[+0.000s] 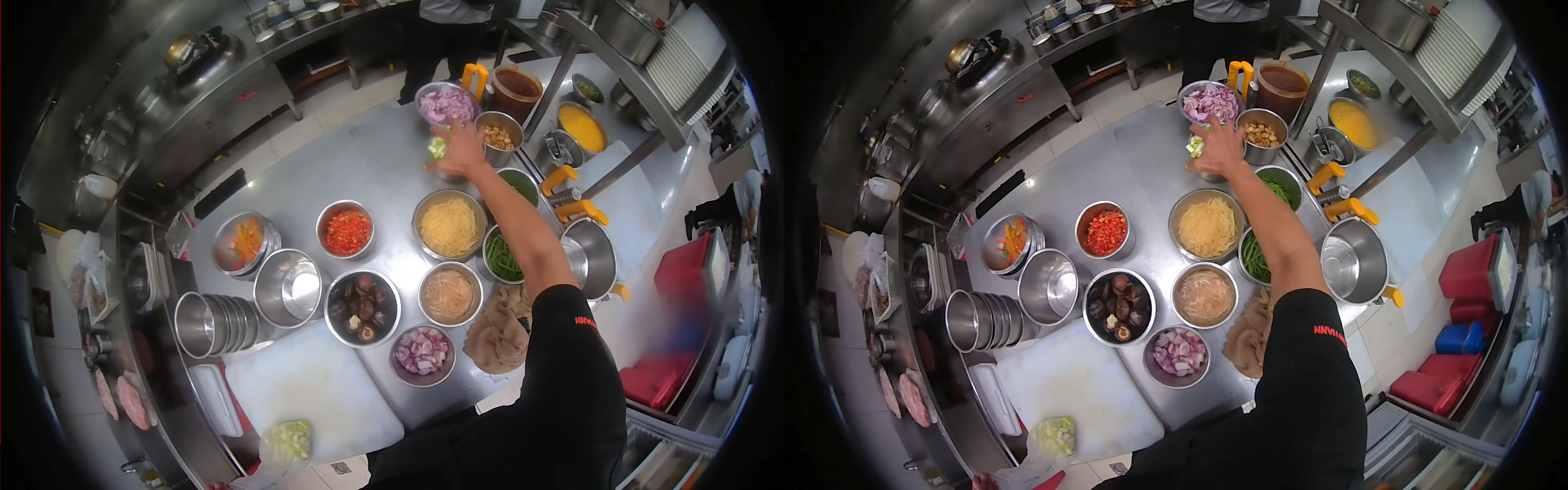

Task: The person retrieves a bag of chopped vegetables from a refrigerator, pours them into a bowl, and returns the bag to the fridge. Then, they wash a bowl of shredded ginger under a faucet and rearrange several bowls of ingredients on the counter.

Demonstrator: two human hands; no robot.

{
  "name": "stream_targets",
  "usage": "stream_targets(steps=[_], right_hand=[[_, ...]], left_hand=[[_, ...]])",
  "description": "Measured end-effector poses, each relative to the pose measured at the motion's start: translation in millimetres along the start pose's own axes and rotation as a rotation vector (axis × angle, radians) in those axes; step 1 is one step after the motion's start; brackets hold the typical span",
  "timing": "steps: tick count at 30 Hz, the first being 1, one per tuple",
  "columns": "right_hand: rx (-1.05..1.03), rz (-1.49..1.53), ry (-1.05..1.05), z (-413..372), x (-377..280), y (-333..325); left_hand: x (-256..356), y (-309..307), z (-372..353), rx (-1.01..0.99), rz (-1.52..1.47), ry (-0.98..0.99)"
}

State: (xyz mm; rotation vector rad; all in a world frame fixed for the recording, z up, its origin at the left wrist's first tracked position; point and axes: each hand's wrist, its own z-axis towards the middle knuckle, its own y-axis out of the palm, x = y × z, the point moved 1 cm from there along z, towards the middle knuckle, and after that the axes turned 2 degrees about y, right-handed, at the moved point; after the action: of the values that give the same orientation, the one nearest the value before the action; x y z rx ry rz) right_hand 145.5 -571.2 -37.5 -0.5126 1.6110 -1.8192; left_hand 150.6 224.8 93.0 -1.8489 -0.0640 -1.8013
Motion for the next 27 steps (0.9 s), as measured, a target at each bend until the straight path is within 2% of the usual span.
stream_targets(steps=[7,9,10,11,12,13,14,15,16,17,18,20,21,22,23,24,25,27], right_hand=[[0.018,-0.06,-0.026,8,7,0],[-0.048,-0.062,-0.02,10,3,-5],[-0.107,-0.06,-0.018,13,5,-2],[-0.004,-0.142,-0.059,11,4,2],[0.125,-0.122,-0.155,17,13,9],[0.117,-0.197,-0.163,0,-13,-27],[0.415,-0.063,-0.342,9,-11,-15],[0.341,0.014,-0.17,19,0,-6],[0.536,0.097,-0.195,22,-6,-8],[0.584,0.293,-0.283,-3,-33,-36],[0.521,0.404,-0.272,-40,-69,-68],[0.349,0.675,-0.461,-119,-134,-107],[0.147,0.881,-0.488,-164,-166,-113],[-0.039,0.926,-0.531,-211,-201,-121],[-0.442,1.081,-0.46,-252,-235,-120],[-0.358,0.946,-0.796,-283,-259,-94],[-0.539,0.994,-0.931,-316,-293,-70],[-0.684,0.744,-1.075,-383,-353,-25]], left_hand=[[-21,-16,6,-0.013,0.05,0.119],[-89,-64,45,-0.318,-0.047,0.172],[-70,-41,35,-0.129,-0.061,0.033],[-70,-37,34,-0.158,-0.131,0.043],[-64,-43,29,-0.275,0.075,0.002],[-105,-72,51,-0.343,0.299,0.107],[-62,-39,21,-0.283,0.195,0.058],[-66,-39,16,-0.282,0.174,0.039],[-70,-49,3,-0.217,0.199,0.009],[-73,-52,-6,-0.281,0.023,0.002],[-78,-47,-9,-0.36,-0.167,0.011],[-96,-37,-8,-0.543,-0.565,0.054],[-119,-37,-10,-0.529,-0.61,0.033],[-146,-37,-14,-0.521,-0.655,0.014],[-172,-28,-19,-0.321,-0.435,-0.198],[-167,-14,-26,-0.434,-0.283,0.066],[-183,-11,-27,-0.593,-0.219,-0.007],[-141,33,-33,-0.39,0.146,0.433]])
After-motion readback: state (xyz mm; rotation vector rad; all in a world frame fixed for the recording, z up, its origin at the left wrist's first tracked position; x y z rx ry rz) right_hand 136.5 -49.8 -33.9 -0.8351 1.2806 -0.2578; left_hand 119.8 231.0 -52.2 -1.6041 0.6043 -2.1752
